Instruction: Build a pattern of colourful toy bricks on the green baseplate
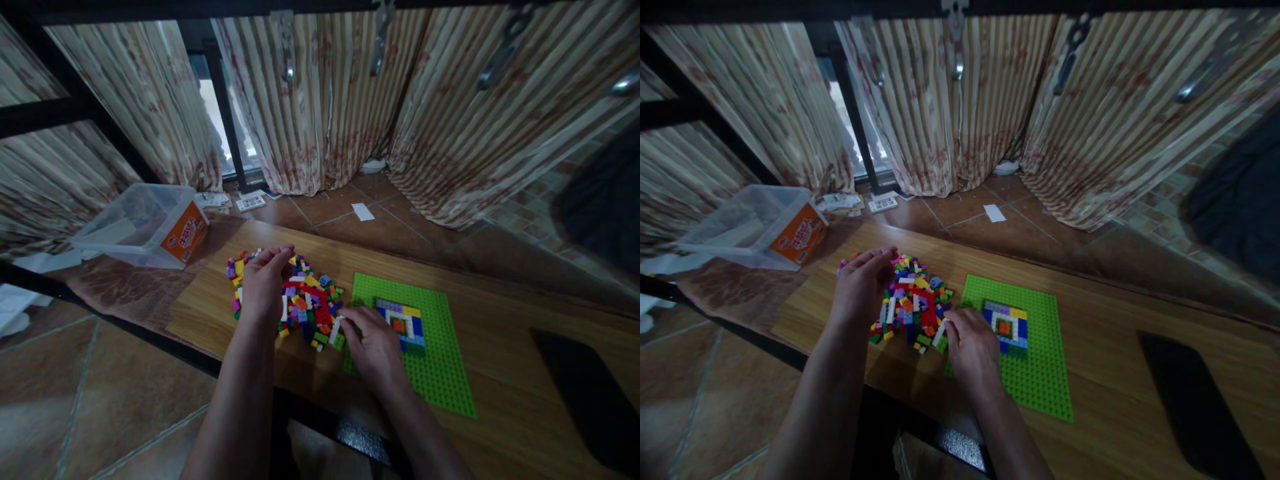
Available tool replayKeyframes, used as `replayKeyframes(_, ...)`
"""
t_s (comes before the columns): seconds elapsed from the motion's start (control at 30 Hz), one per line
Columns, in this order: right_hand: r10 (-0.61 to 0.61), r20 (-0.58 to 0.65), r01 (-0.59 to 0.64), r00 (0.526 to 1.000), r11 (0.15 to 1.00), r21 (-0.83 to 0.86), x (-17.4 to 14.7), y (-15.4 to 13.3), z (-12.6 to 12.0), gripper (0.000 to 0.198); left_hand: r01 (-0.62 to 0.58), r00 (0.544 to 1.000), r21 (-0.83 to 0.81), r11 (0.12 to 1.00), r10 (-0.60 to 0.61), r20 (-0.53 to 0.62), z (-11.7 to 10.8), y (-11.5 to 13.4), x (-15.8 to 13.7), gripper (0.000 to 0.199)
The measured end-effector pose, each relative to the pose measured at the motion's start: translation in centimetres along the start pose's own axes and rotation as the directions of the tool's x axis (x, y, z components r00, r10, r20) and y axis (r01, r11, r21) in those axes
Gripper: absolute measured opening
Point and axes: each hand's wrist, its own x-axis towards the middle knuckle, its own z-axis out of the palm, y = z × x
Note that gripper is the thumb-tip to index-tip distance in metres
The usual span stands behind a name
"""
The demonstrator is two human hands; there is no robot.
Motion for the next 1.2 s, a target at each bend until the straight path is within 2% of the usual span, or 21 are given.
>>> replayKeyframes(0.2,0.01,-0.035,-0.012,0.999,0.998,-0.056,0.1,0.4,0.6,0.019,-0.004,1.0,0.023,1.0,0.004,0.001,-0.5,0.1,0.2,0.019)
replayKeyframes(0.47,0.038,-0.035,-0.038,0.999,0.999,-0.005,0.3,0.6,0.7,0.016,0.007,1.0,0.023,1.0,-0.007,-0.022,-0.5,0.6,0.1,0.018)
replayKeyframes(0.57,0.028,-0.052,-0.028,0.998,1.0,0.012,0.4,0.6,0.6,0.018,-0.04,0.999,0.109,0.993,0.042,-0.008,-0.7,0.4,0.2,0.015)
replayKeyframes(0.63,0.021,-0.073,-0.019,0.997,1.0,0.025,0.5,0.6,0.6,0.02,-0.099,0.995,0.246,0.964,0.099,0.01,-0.9,-0.1,0.4,0.012)
replayKeyframes(0.73,0.023,-0.099,-0.021,0.995,0.999,0.026,0.6,0.7,0.4,0.021,-0.197,0.98,0.468,0.862,0.179,0.082,-1.1,-1.1,0.6,0.007)
replayKeyframes(0.8,0.025,-0.112,-0.024,0.993,1.0,0.015,0.7,0.8,0.2,0.022,-0.277,0.961,0.585,0.762,0.22,0.168,-0.9,-1.6,0.5,0.009)
replayKeyframes(0.87,0.025,-0.129,-0.025,0.991,1.0,0.006,0.8,0.8,0.0,0.022,-0.393,0.919,0.68,0.619,0.241,0.312,-0.5,-1.9,0.2,0.015)
replayKeyframes(0.9,0.026,-0.14,-0.025,0.99,1.0,0.004,0.8,0.8,-0.2,0.022,-0.466,0.883,0.707,0.532,0.235,0.406,-0.2,-2.0,-0.1,0.019)
replayKeyframes(1.0,0.031,-0.169,-0.03,0.985,0.999,0.011,0.9,0.7,-0.6,0.022,-0.669,0.739,0.684,0.291,0.168,0.652,0.8,-2.5,-1.0,0.029)
replayKeyframes(1.07,0.043,-0.188,-0.041,0.981,0.999,0.015,0.9,0.7,-0.9,0.022,-0.741,0.67,0.649,0.175,0.122,0.732,1.4,-3.2,-1.6,0.03)
replayKeyframes(1.13,0.056,-0.201,-0.052,0.978,0.998,0.025,1.0,0.9,-1.2,0.023,-0.766,0.643,0.637,0.084,0.087,0.761,1.8,-4.0,-1.9,0.027)
replayKeyframes(1.2,0.074,-0.213,-0.066,0.974,0.997,0.046,1.0,1.0,-1.5,0.023,-0.764,0.644,0.645,0.01,0.063,0.763,2.1,-4.7,-2.1,0.022)
